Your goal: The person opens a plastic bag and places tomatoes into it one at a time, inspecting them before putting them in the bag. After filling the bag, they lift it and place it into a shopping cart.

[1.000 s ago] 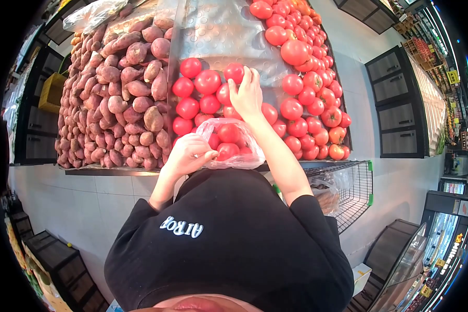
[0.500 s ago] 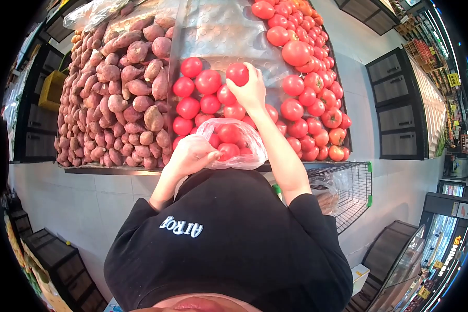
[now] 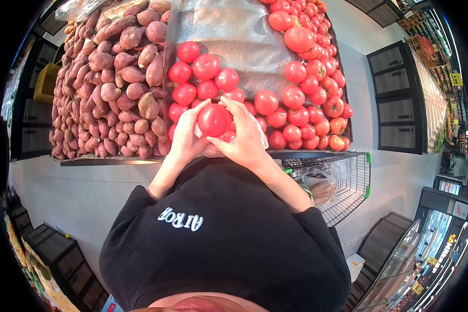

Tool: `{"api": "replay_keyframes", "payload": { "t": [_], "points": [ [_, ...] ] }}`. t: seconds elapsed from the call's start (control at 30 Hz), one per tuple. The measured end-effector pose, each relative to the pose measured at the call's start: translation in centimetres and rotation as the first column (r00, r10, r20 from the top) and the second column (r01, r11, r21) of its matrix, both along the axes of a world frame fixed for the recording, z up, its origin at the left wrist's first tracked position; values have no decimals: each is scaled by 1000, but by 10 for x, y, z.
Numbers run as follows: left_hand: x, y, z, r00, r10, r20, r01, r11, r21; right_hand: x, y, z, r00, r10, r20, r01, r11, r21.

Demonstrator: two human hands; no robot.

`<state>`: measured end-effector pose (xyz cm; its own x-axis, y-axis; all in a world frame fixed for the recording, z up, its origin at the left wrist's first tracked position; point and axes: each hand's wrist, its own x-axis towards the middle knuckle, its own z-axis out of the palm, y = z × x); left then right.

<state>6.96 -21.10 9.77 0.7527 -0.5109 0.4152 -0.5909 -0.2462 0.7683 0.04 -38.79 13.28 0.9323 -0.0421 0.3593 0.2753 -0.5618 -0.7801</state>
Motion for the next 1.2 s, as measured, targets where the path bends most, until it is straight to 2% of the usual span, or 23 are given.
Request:
{"api": "replay_keyframes", "payload": {
  "t": [0.03,0.13,0.17,0.27,0.33,0.37,0.4,0.53,0.6,0.7,0.73,0.8,0.83,0.9,0.93,1.0,1.03,1.07,1.13,1.2],
  "points": [
    [-1,0,-1,1000,0,-14,0,1000,-7,-2,0,-2,1000,-5,10,5,1000,8],
    [-2,2,-3,1000,14,-15,-14,999,30,-7,1,-8,997,50,-67,-30,963,268],
    [-3,3,-1,1000,10,-19,-9,1000,26,-7,0,-8,990,81,-118,-27,913,407],
    [-4,2,7,1000,-19,-10,19,1000,-11,-8,-11,-18,936,247,-249,23,665,747],
    [-4,-1,9,998,-54,26,55,996,-64,-7,-11,-39,915,244,-321,175,476,862],
    [-5,-1,11,999,-52,6,52,998,-46,-7,-12,-44,900,249,-357,252,370,894],
    [-5,-1,15,999,-49,-15,49,998,-28,-7,-11,-38,886,265,-380,261,393,882],
    [-4,1,9,995,-41,-88,42,999,2,-4,-10,-29,887,306,-346,238,339,910],
    [-1,2,10,997,-53,-54,54,999,9,-4,-8,-25,887,301,-351,248,331,911],
    [9,11,2,999,-35,-11,35,997,66,-6,-12,-34,868,224,-443,370,301,879],
    [11,13,-1,1000,-23,3,23,995,93,-7,-18,-38,871,297,-391,307,291,906],
    [11,14,0,987,158,28,-160,974,157,-10,-32,-41,857,434,-277,177,257,950],
    [10,15,2,966,255,27,-256,950,177,-10,-29,-41,885,353,-303,188,324,927],
    [13,28,-2,962,233,-144,-167,916,363,-8,-19,-39,926,180,-332,223,449,865],
    [15,34,-3,946,231,-229,-109,889,446,-7,-17,-36,923,170,-344,201,549,811],
    [21,36,-1,907,208,-367,-36,905,424,-5,-16,-28,920,148,-364,149,725,673],
    [24,36,0,880,195,-433,0,912,409,-4,-15,-25,934,124,-336,75,850,522],
    [24,34,-7,858,174,-483,-44,962,270,-1,-16,-23,947,107,-303,5,939,345],
    [24,34,-19,777,44,-628,-34,999,28,2,-16,-26,966,78,-247,-80,997,2],
    [23,31,-13,697,-120,-707,-38,978,-204,2,-12,-29,954,75,-290,-102,992,-78]
  ]
}}
